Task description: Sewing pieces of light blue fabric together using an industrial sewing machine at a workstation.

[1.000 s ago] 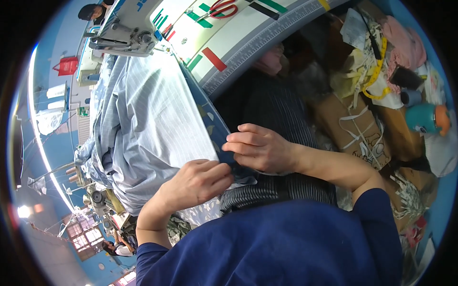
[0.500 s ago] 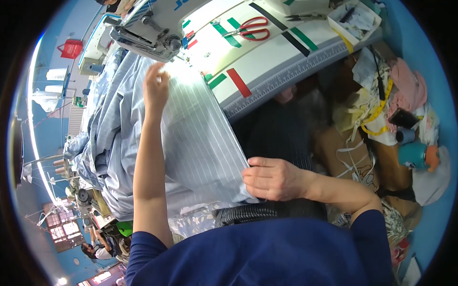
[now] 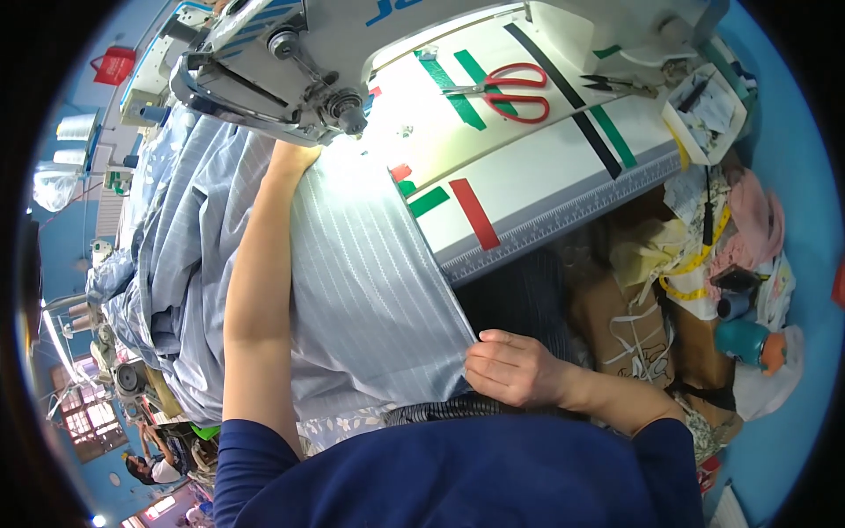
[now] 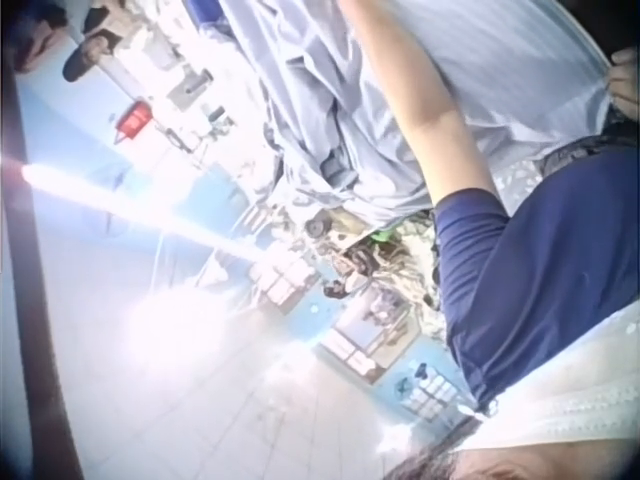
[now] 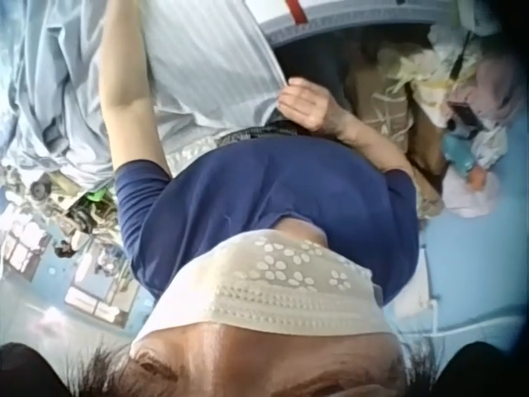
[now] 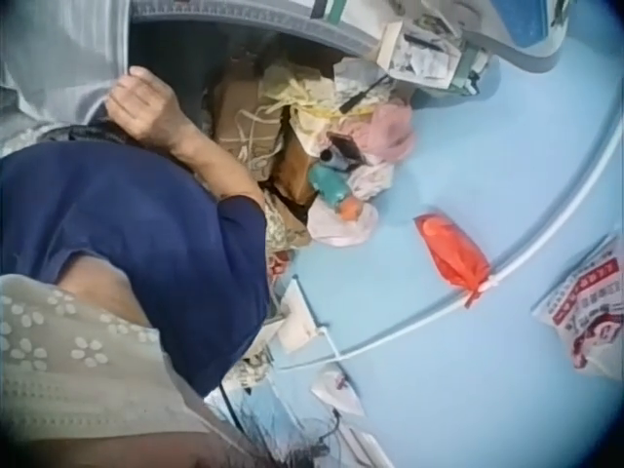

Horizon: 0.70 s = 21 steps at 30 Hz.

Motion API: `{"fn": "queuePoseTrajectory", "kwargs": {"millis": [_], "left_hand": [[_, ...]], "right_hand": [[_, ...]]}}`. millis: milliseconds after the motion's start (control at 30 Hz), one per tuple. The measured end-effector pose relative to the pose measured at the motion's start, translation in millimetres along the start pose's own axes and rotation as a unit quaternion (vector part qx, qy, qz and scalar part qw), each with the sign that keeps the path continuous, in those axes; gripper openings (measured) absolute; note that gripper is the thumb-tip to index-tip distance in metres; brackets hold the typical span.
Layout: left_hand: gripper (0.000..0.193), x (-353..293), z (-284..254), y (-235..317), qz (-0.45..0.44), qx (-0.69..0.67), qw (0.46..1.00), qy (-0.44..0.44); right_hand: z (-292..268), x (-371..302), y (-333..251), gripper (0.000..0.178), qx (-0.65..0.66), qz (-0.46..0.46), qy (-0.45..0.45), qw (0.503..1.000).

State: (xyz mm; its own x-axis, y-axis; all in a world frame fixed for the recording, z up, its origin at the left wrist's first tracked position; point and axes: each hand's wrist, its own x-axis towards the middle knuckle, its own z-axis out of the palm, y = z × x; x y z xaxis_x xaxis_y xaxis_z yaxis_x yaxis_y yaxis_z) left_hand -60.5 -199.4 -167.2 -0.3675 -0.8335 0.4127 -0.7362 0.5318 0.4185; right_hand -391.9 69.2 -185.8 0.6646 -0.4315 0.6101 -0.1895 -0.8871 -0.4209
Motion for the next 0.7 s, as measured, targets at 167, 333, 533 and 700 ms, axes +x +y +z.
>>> {"fn": "queuePoseTrajectory", "kwargs": {"millis": [167,333,533,700], "left_hand": [[0.024,24.7,-7.8,-26.8,0.041,0.081,0.996,-0.016],[0.025,51.4,-23.3,-41.3,0.009,0.117,0.993,-0.018],[0.027,75.1,-33.9,-52.3,-0.020,0.140,0.990,-0.018],[0.028,95.6,-38.6,-53.0,-0.045,0.151,0.987,-0.018]], "right_hand": [[-4.6,24.1,18.0,0.008,-0.010,0.002,0.012,1.000],[-7.8,52.6,39.1,0.008,-0.012,-0.002,0.016,1.000],[-8.9,90.6,61.3,0.011,-0.015,0.018,0.026,0.999],[-8.5,120.3,79.9,0.014,-0.014,0.057,0.007,0.998]]}}
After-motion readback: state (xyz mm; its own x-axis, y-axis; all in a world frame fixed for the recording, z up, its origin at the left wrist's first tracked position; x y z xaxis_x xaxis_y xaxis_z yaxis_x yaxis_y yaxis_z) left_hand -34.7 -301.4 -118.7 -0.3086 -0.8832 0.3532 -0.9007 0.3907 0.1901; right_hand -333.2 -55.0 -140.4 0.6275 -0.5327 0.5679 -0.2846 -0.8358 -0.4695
